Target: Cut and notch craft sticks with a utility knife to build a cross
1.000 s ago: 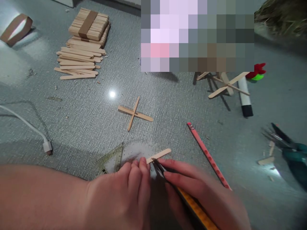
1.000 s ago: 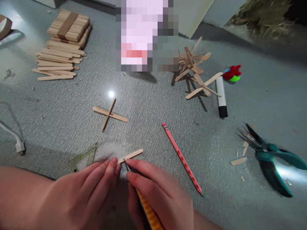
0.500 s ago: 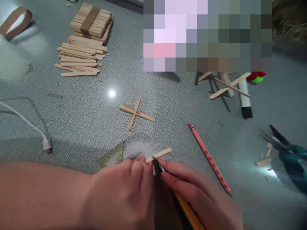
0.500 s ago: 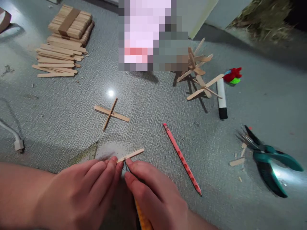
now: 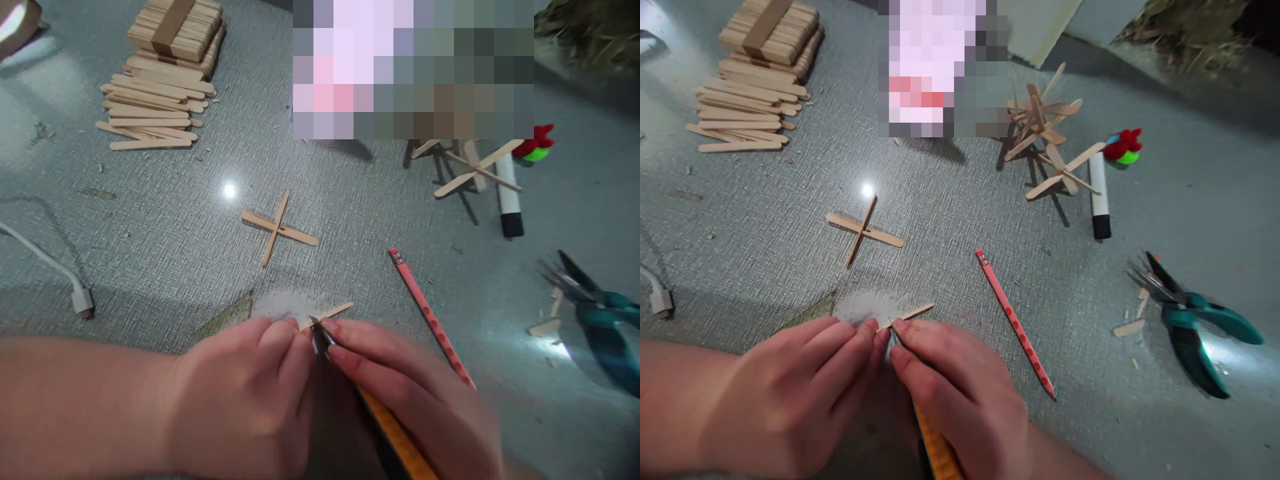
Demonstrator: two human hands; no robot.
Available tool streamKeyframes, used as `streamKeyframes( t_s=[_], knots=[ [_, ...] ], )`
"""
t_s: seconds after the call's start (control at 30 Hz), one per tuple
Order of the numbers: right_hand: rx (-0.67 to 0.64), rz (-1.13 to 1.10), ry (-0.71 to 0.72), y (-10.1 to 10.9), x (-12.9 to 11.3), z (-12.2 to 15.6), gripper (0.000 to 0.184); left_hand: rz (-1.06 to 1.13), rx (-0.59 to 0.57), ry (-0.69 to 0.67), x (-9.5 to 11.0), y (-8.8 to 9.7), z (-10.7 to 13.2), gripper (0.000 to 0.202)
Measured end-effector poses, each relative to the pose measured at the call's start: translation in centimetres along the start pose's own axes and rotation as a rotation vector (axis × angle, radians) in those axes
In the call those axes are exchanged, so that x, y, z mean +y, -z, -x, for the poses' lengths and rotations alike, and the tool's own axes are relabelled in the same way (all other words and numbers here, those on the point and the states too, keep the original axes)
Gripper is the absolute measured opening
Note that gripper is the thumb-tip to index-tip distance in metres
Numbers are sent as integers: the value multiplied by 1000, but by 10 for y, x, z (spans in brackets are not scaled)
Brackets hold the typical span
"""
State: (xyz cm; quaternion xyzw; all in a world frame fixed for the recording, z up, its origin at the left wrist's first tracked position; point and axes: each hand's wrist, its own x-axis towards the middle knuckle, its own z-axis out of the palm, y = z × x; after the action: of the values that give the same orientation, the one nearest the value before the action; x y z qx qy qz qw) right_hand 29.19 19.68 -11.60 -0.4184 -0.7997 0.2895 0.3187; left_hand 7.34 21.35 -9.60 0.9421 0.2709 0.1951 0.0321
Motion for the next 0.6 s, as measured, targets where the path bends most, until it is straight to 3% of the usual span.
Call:
streamKeyframes(
  t_s=[0.17, 0.5, 0.6],
  knots=[
    [30, 149, 122, 3, -1, -12, 31, 5, -52, -21, -7, 0, 4, 35],
    [29, 76, -14, 2, -11, -17, 35, 43, -71, -55, -18, 1, 2, 30],
    [-3, 74, 36, 3, -10, -16, 42, 61, -67, -53, -20, 2, -1, 32]
  ],
)
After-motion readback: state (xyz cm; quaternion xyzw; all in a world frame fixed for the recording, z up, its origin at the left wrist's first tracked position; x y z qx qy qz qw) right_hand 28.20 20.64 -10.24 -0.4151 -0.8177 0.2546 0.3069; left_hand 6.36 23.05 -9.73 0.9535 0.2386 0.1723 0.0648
